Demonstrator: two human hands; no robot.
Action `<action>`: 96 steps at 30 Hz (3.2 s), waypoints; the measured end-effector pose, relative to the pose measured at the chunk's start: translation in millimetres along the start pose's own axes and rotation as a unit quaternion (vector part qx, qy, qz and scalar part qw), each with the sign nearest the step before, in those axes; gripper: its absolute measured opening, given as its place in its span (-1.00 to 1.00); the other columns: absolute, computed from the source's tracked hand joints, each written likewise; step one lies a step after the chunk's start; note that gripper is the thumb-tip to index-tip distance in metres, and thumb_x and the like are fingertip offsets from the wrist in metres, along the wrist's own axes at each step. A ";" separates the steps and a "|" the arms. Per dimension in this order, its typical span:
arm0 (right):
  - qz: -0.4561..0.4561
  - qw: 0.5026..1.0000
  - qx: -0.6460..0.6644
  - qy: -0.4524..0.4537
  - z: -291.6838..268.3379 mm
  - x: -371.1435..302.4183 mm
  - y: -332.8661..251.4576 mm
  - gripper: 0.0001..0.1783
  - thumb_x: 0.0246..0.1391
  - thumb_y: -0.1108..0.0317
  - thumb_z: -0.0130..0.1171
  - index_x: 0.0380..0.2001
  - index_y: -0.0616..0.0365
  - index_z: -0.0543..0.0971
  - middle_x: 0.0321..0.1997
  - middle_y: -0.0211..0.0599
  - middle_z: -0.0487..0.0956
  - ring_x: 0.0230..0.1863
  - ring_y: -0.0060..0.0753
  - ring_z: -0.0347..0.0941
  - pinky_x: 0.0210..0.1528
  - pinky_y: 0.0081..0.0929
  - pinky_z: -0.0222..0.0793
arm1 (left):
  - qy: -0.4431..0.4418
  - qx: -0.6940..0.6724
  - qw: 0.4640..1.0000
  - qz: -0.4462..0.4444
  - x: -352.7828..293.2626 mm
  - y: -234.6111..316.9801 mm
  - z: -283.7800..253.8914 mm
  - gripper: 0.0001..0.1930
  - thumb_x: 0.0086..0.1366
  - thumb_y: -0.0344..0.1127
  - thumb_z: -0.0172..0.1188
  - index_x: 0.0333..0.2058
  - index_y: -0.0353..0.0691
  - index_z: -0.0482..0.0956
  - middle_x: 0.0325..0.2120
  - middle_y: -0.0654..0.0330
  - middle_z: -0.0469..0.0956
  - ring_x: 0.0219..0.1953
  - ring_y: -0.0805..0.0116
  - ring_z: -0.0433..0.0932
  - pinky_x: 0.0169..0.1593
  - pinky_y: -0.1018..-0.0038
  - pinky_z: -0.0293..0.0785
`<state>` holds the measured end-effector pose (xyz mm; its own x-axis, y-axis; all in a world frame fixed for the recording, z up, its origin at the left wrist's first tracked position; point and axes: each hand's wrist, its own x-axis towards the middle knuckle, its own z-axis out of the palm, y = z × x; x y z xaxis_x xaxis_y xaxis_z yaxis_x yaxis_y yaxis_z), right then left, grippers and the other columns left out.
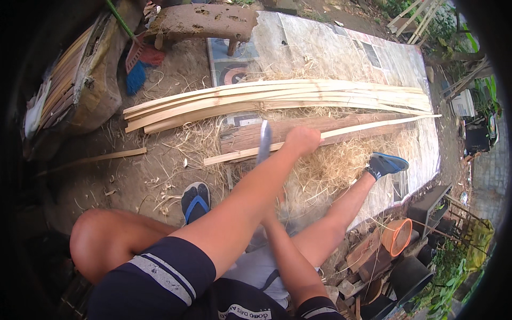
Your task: The person sits on the ground and uses a knife to shave thin strips of bamboo, repeatedly scraping along the length of each strip to thin it. The person handles the strips one at a time, placing finished pieces aside on a plastic sheet.
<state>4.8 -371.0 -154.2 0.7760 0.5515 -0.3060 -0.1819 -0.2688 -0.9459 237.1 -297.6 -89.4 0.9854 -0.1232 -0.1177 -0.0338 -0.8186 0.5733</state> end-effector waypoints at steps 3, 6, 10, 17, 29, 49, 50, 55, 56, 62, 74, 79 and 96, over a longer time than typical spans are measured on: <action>0.039 0.995 -0.085 -0.035 20.8 1.0 -56.2 -0.55 0.29 0.10 0.28 0.02 0.24 0.49 -0.35 -0.38 0.55 -0.37 -0.40 0.48 -0.26 -0.32 0.43 | 0.002 -0.006 1.000 -0.004 -1.2 -5.0 -0.3 -0.81 0.36 -0.29 0.11 -0.22 -0.17 0.69 -0.27 0.06 0.75 -0.20 0.09 0.75 -0.13 0.18 0.68; 0.112 0.986 -0.094 -0.077 17.8 22.2 -72.1 -0.55 0.34 0.07 0.23 0.03 0.25 0.53 -0.24 -0.35 0.55 -0.23 -0.39 0.46 -0.13 -0.33 0.40 | -0.016 -0.017 1.000 -0.007 -2.8 3.5 -4.0 -0.79 0.39 -0.27 0.10 -0.22 -0.17 0.69 -0.27 0.07 0.75 -0.19 0.09 0.75 -0.13 0.19 0.68; 0.128 0.975 -0.070 -0.169 53.1 3.8 -37.6 -0.53 0.39 0.04 0.18 0.07 0.26 0.56 -0.08 -0.27 0.56 -0.06 -0.37 0.45 0.05 -0.35 0.37 | -0.016 -0.003 1.000 -0.017 3.8 5.7 -4.7 -0.76 0.44 -0.19 0.10 -0.22 -0.18 0.69 -0.27 0.06 0.75 -0.18 0.09 0.74 -0.13 0.19 0.68; 0.095 0.988 -0.110 -0.058 21.5 -7.5 -48.3 -0.46 0.27 0.16 0.31 0.19 0.26 0.50 0.17 -0.15 0.56 0.14 -0.31 0.50 0.14 -0.31 0.44 | 0.052 0.006 0.998 -0.046 -2.8 -1.8 18.1 -0.58 0.48 0.06 0.06 -0.23 -0.18 0.68 -0.28 0.10 0.73 -0.19 0.09 0.74 -0.12 0.22 0.66; 0.038 0.979 -0.202 -0.016 65.6 -21.1 -76.8 -0.47 0.35 0.23 0.18 0.27 0.23 0.39 0.21 -0.17 0.46 0.21 -0.27 0.41 0.25 -0.26 0.35 | -0.064 -0.027 0.996 -0.053 11.0 2.2 -8.8 -0.52 0.51 0.12 -0.02 -0.13 -0.11 0.74 -0.11 0.13 0.73 -0.04 0.11 0.70 -0.02 0.19 0.63; 0.082 0.993 0.040 -0.074 6.7 12.3 -38.7 -0.44 0.37 0.14 0.18 0.28 0.23 0.39 0.16 -0.14 0.51 0.21 -0.20 0.41 0.27 -0.21 0.29 | -0.068 0.050 0.995 0.052 8.0 -2.6 -22.9 -0.50 0.46 0.18 0.07 -0.25 -0.16 0.72 -0.19 0.11 0.72 -0.10 0.10 0.69 0.00 0.19 0.62; 0.087 0.991 0.058 -0.082 4.4 13.4 -35.1 -0.44 0.37 0.15 0.18 0.28 0.23 0.39 0.16 -0.14 0.51 0.22 -0.20 0.41 0.28 -0.21 0.29 | -0.069 0.052 0.995 0.046 6.5 -3.1 -24.1 -0.52 0.45 0.17 0.09 -0.25 -0.16 0.72 -0.20 0.11 0.72 -0.11 0.10 0.69 0.00 0.19 0.61; 0.086 0.989 0.013 -0.118 8.8 11.8 -43.8 -0.45 0.38 0.19 0.17 0.30 0.24 0.37 0.17 -0.17 0.52 0.24 -0.21 0.41 0.32 -0.20 0.28 | -0.072 0.040 0.996 0.028 4.3 -5.2 -29.3 -0.57 0.43 0.11 0.15 -0.23 -0.16 0.71 -0.22 0.11 0.73 -0.13 0.12 0.69 -0.03 0.18 0.61; 0.088 0.989 0.016 -0.114 9.2 6.0 -44.4 -0.45 0.38 0.20 0.17 0.31 0.24 0.37 0.17 -0.17 0.52 0.24 -0.21 0.41 0.33 -0.20 0.28 | -0.068 0.042 0.996 0.040 5.4 -1.0 -30.1 -0.57 0.43 0.11 0.15 -0.23 -0.16 0.71 -0.22 0.11 0.73 -0.13 0.12 0.69 -0.03 0.18 0.61; 0.101 0.977 -0.163 -0.097 40.9 -4.8 -107.9 -0.46 0.36 0.15 0.18 0.24 0.25 0.39 -0.02 -0.26 0.52 0.11 -0.30 0.44 0.23 -0.24 0.32 | -0.063 0.025 0.997 0.027 5.0 -5.1 -17.7 -0.61 0.45 0.06 0.12 -0.25 -0.15 0.71 -0.20 0.11 0.73 -0.09 0.10 0.70 -0.05 0.18 0.63; 0.054 0.998 0.012 -0.012 1.4 2.5 -45.7 -0.41 0.36 0.08 0.18 0.27 0.26 0.40 0.14 -0.16 0.51 0.15 -0.33 0.45 0.20 -0.28 0.39 | -0.041 -0.052 0.996 -0.055 6.5 6.4 -15.6 -0.57 0.50 0.06 0.03 -0.18 -0.14 0.74 -0.16 0.08 0.73 -0.06 0.07 0.70 -0.06 0.15 0.64; 0.089 0.972 0.191 -0.101 1.0 -18.7 32.1 -0.44 0.35 0.25 0.21 0.33 0.21 0.40 0.38 -0.15 0.41 0.37 -0.26 0.33 0.40 -0.18 0.26 | -0.037 -0.011 0.998 -0.039 12.1 14.4 -14.9 -0.55 0.51 0.08 0.01 -0.18 -0.12 0.75 -0.16 0.12 0.74 -0.05 0.10 0.71 -0.05 0.18 0.64; -0.135 0.954 -0.267 0.023 53.2 -12.0 -61.1 -0.45 0.32 -0.06 0.20 0.07 0.22 0.48 -0.22 -0.26 0.52 -0.19 -0.46 0.48 -0.13 -0.32 0.44 | -0.080 -0.039 0.995 -0.036 14.0 4.5 -35.4 -0.52 0.51 0.12 0.00 -0.12 -0.14 0.73 -0.09 0.13 0.72 -0.02 0.11 0.68 0.04 0.15 0.61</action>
<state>-25.5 -319.1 -98.5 0.7792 0.6254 -0.0416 0.3531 -0.4928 -0.7952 256.7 -283.2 -59.8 0.9453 -0.1595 -0.2847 0.0542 -0.7835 0.6190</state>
